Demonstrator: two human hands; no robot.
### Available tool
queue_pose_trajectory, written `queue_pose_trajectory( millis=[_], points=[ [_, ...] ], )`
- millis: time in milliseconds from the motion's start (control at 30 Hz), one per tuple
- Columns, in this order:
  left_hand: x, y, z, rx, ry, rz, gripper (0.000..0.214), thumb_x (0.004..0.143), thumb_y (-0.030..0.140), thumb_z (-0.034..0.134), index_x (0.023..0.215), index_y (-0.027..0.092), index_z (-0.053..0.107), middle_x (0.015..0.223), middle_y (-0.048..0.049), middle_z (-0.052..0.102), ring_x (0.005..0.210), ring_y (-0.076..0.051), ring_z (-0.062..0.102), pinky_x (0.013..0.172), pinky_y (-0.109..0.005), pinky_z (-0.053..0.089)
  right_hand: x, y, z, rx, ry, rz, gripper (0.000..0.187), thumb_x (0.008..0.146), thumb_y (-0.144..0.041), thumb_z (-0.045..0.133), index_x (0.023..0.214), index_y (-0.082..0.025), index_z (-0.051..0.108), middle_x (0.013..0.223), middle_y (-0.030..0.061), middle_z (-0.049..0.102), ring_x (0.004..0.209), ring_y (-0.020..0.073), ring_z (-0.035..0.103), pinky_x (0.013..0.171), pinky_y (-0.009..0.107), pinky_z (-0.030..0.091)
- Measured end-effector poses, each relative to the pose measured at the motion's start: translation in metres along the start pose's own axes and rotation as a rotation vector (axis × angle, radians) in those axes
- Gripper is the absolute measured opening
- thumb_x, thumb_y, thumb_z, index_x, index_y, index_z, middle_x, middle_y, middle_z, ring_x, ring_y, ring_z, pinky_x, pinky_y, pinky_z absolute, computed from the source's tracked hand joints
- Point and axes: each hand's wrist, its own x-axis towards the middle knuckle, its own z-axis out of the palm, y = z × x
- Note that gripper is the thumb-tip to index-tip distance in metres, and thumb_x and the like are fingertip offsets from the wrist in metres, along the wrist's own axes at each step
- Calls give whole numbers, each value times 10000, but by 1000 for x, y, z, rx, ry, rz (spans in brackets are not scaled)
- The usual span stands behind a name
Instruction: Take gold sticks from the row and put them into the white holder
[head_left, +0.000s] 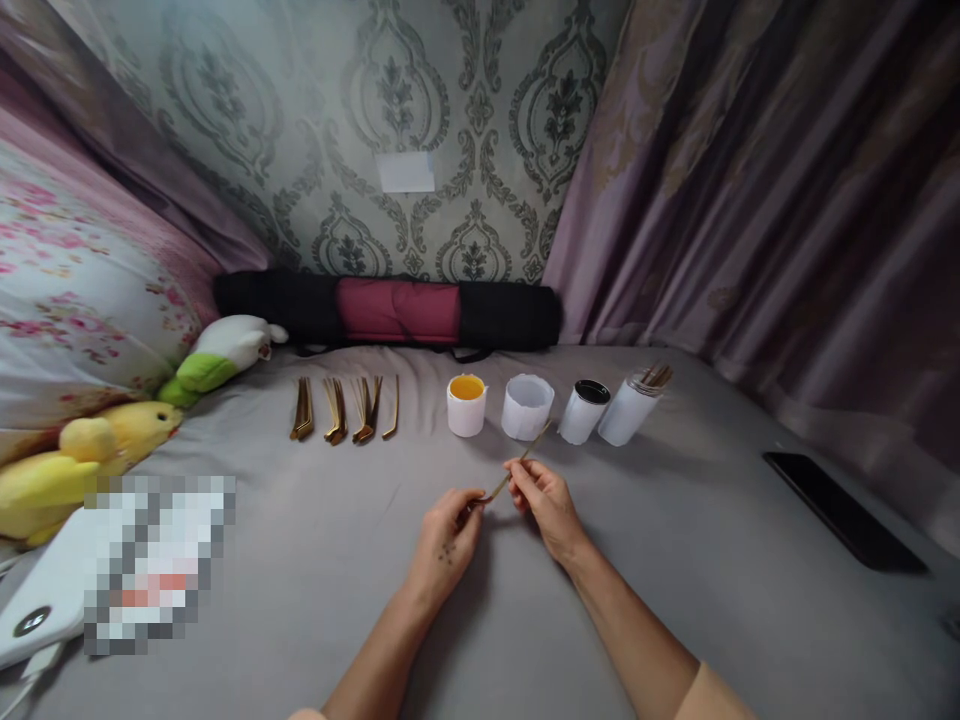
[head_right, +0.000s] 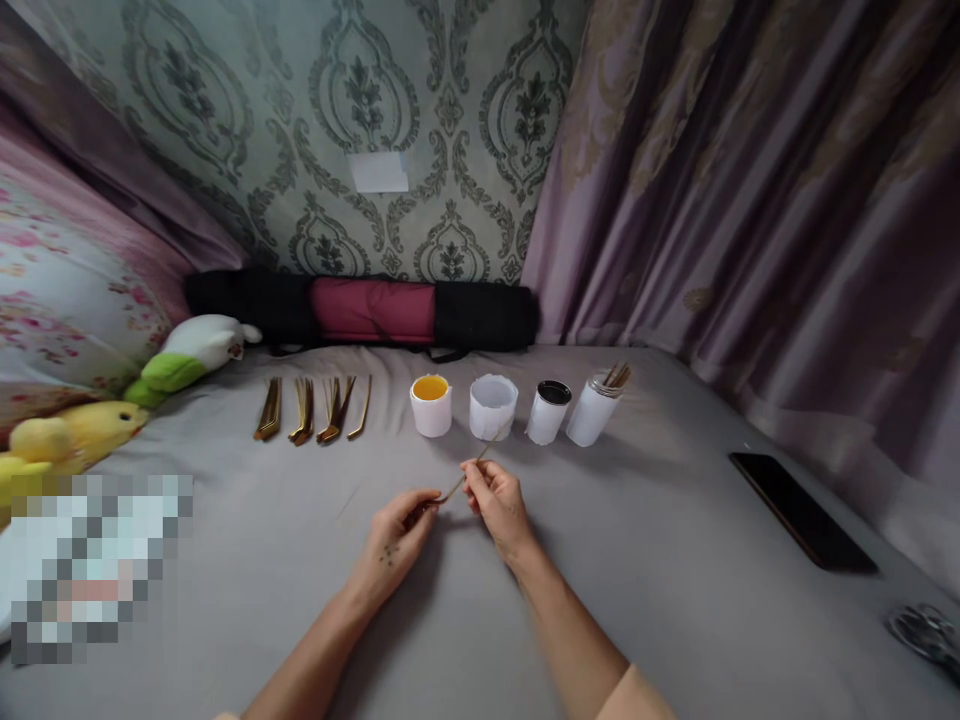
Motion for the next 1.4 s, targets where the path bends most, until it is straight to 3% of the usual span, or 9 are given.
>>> queue_pose_trajectory(
  millis=[100, 300, 567, 933, 1400],
  points=[
    [1, -1, 1, -124, 4, -122, 261, 766, 297, 456, 944, 156, 585, 807, -56, 627, 706, -133, 561, 635, -237, 441, 0, 0, 0, 1, 24, 0, 345, 679, -461, 561, 832, -154, 597, 594, -11, 497, 464, 60, 415, 414, 178, 312],
    [2, 5, 4, -437, -32, -364, 350, 705, 334, 520, 973, 110, 547, 744, -52, 601, 558, -99, 533, 455, -200, 422, -2, -2, -1, -3, 45, -21, 338, 688, -459, 552, 834, -157, 597, 598, -10, 496, 471, 64, 420, 424, 183, 325],
    [1, 16, 0, -725, -79, -526, 411, 677, 334, 582, 1004, 89, 531, 775, -82, 599, 575, -94, 542, 488, -210, 436, -3, -3, -4, 2, 44, -56, 307, 708, -439, 538, 837, -167, 599, 590, -18, 494, 479, 64, 421, 434, 186, 323],
    [0, 16, 0, -955, -115, -596, 348, 684, 310, 608, 940, 82, 551, 751, -84, 606, 571, -88, 544, 493, -202, 418, -5, -4, -6, -118, 41, -114, 298, 750, -437, 486, 836, -169, 586, 589, -10, 500, 493, 75, 433, 443, 189, 332],
    [-2, 13, -1, -1052, -160, -624, 302, 687, 250, 615, 937, 85, 574, 750, -79, 611, 583, -91, 544, 507, -197, 396, -9, -5, -7, -132, 18, -141, 294, 765, -420, 468, 864, -171, 590, 601, -12, 501, 506, 79, 437, 459, 195, 337]
  ],
)
